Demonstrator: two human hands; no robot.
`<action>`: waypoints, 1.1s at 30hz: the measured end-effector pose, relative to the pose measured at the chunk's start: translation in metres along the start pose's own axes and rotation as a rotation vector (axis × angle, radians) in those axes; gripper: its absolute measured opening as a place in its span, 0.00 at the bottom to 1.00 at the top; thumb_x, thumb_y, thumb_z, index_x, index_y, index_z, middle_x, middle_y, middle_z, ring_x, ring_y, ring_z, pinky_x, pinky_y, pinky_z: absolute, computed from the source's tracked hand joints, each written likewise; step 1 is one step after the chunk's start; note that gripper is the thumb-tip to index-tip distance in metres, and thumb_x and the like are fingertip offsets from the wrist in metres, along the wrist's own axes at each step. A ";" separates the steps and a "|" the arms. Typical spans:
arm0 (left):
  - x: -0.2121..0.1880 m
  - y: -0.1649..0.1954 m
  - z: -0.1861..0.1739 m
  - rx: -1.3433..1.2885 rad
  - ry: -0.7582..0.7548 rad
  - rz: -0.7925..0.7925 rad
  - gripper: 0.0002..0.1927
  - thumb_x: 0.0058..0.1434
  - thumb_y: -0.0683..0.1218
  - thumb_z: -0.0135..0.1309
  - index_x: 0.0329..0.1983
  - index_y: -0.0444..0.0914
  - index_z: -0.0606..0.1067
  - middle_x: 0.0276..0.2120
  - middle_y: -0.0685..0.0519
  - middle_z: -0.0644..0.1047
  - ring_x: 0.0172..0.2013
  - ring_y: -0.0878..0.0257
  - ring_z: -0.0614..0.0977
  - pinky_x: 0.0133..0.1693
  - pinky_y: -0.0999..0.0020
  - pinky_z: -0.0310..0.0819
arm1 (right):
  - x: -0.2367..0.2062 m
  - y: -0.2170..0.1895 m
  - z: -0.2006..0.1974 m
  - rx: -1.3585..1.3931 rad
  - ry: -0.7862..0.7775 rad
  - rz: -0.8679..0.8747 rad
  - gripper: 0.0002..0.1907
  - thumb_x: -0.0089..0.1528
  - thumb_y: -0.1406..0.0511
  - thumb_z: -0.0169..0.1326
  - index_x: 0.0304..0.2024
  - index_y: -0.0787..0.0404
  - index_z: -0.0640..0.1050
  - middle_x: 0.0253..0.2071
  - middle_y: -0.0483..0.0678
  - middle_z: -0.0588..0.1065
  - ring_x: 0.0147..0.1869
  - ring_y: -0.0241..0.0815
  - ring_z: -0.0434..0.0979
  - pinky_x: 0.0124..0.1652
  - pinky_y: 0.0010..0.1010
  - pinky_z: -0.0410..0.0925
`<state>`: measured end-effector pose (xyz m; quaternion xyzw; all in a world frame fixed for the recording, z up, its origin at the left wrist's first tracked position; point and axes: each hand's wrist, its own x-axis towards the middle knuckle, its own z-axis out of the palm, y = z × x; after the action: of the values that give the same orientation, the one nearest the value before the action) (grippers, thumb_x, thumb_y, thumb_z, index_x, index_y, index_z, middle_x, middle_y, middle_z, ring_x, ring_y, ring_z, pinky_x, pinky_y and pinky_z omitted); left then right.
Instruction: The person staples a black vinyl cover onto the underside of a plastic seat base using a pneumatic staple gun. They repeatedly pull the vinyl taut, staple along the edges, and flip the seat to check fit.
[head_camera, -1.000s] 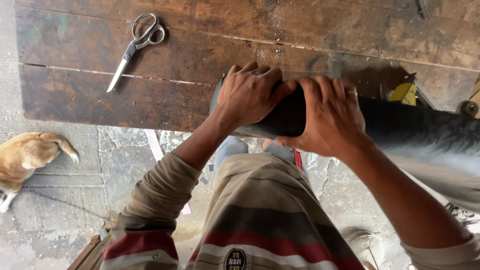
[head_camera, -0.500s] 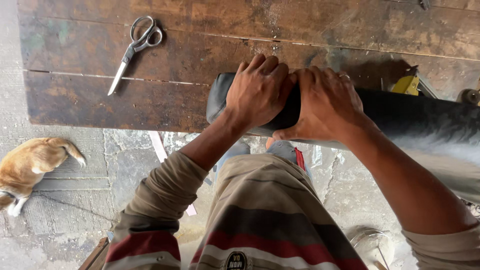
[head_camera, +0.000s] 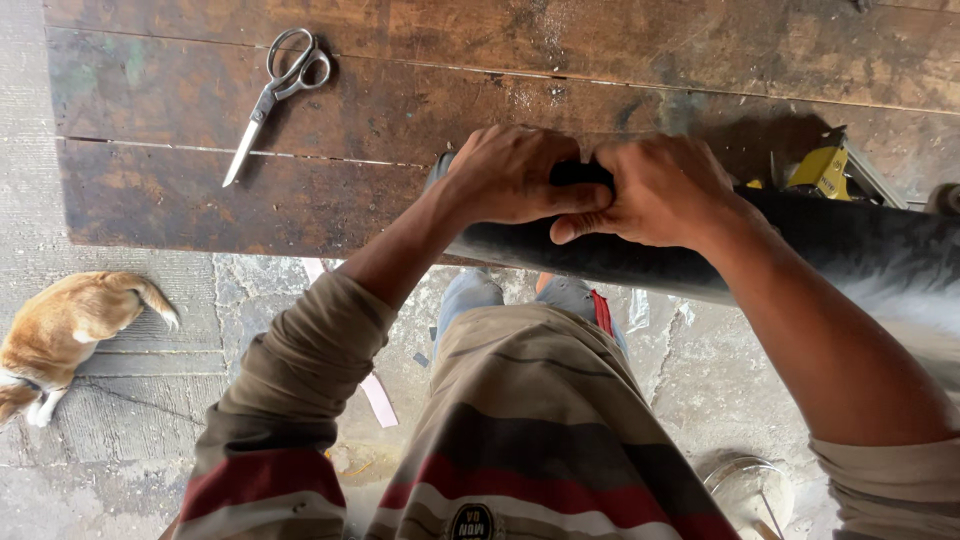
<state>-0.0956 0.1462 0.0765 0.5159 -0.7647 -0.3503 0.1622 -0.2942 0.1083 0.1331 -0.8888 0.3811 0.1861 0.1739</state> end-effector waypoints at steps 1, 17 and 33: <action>0.002 0.000 -0.002 0.003 -0.070 -0.052 0.40 0.51 0.82 0.47 0.30 0.42 0.80 0.20 0.52 0.79 0.23 0.55 0.81 0.27 0.53 0.71 | 0.001 0.000 0.001 -0.033 -0.029 0.004 0.48 0.37 0.22 0.50 0.25 0.58 0.78 0.16 0.47 0.75 0.23 0.46 0.80 0.35 0.43 0.74; -0.008 -0.012 0.015 -0.134 -0.075 0.268 0.41 0.60 0.79 0.44 0.37 0.38 0.82 0.29 0.51 0.80 0.26 0.59 0.80 0.25 0.61 0.75 | -0.191 0.105 0.012 -0.219 -0.068 0.401 0.72 0.24 0.35 0.72 0.68 0.56 0.70 0.62 0.55 0.74 0.65 0.52 0.74 0.66 0.47 0.64; -0.159 0.055 -0.052 -0.169 0.337 -0.096 0.27 0.57 0.67 0.57 0.32 0.38 0.80 0.27 0.51 0.77 0.26 0.54 0.80 0.27 0.57 0.71 | -0.127 0.175 -0.054 -0.086 0.373 -0.206 0.56 0.26 0.51 0.77 0.55 0.65 0.75 0.51 0.58 0.74 0.58 0.52 0.73 0.62 0.41 0.66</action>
<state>-0.0352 0.2826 0.1703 0.5879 -0.6691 -0.3291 0.3138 -0.4951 0.0481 0.2102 -0.9486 0.3056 0.0158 0.0805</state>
